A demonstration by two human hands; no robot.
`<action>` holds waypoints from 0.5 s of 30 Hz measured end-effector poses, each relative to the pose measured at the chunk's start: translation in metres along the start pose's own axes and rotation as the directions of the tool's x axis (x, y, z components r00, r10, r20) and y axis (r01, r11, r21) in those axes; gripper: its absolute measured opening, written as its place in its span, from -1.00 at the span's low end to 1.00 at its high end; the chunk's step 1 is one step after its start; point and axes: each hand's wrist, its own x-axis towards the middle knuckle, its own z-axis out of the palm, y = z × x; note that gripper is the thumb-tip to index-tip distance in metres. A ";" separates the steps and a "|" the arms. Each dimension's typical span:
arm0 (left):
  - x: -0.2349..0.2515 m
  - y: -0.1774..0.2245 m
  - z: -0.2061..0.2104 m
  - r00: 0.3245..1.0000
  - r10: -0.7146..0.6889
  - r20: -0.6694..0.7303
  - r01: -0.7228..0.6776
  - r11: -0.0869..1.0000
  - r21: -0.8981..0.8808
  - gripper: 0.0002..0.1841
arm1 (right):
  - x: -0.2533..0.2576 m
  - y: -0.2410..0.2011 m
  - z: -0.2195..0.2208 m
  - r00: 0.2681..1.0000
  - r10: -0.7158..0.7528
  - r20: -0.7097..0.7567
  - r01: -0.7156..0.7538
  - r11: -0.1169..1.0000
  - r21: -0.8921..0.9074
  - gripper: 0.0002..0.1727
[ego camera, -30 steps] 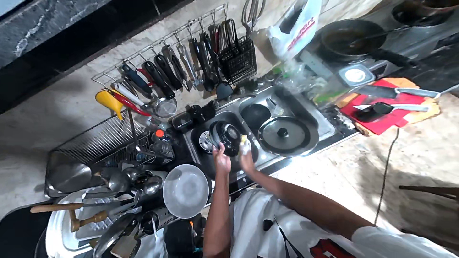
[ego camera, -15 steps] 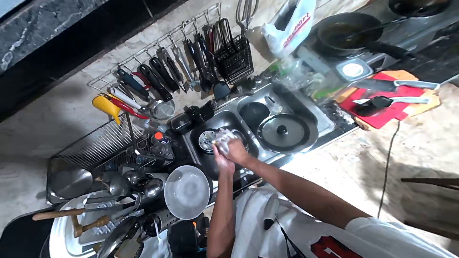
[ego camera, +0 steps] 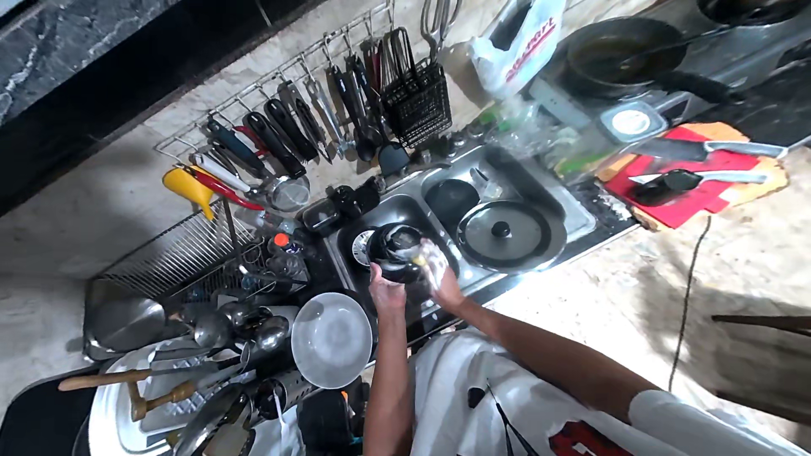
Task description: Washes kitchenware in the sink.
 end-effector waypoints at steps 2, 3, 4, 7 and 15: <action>-0.004 0.003 -0.005 0.998 0.014 0.057 -0.018 0.998 0.065 -0.53 | 0.023 -0.002 -0.003 0.980 0.193 -0.036 -0.191 0.979 0.066 -0.44; -0.005 0.004 -0.009 0.996 0.023 0.089 -0.034 0.992 0.125 -0.54 | 0.037 -0.003 -0.007 0.956 0.294 0.009 -0.294 0.952 0.083 -0.43; -0.007 0.002 -0.012 0.993 0.026 0.117 -0.047 0.982 0.183 -0.55 | 0.050 -0.005 -0.010 0.931 0.358 0.073 -0.363 0.928 0.083 -0.41; -0.008 -0.004 -0.013 0.989 0.016 0.145 -0.057 0.957 0.284 -0.55 | 0.064 -0.012 -0.008 0.942 0.271 0.199 -0.282 0.959 0.029 -0.39; -0.001 0.004 -0.022 0.987 0.017 0.163 -0.066 0.952 0.300 -0.60 | 0.026 -0.021 -0.002 0.971 -0.009 0.241 -0.016 0.995 0.103 -0.49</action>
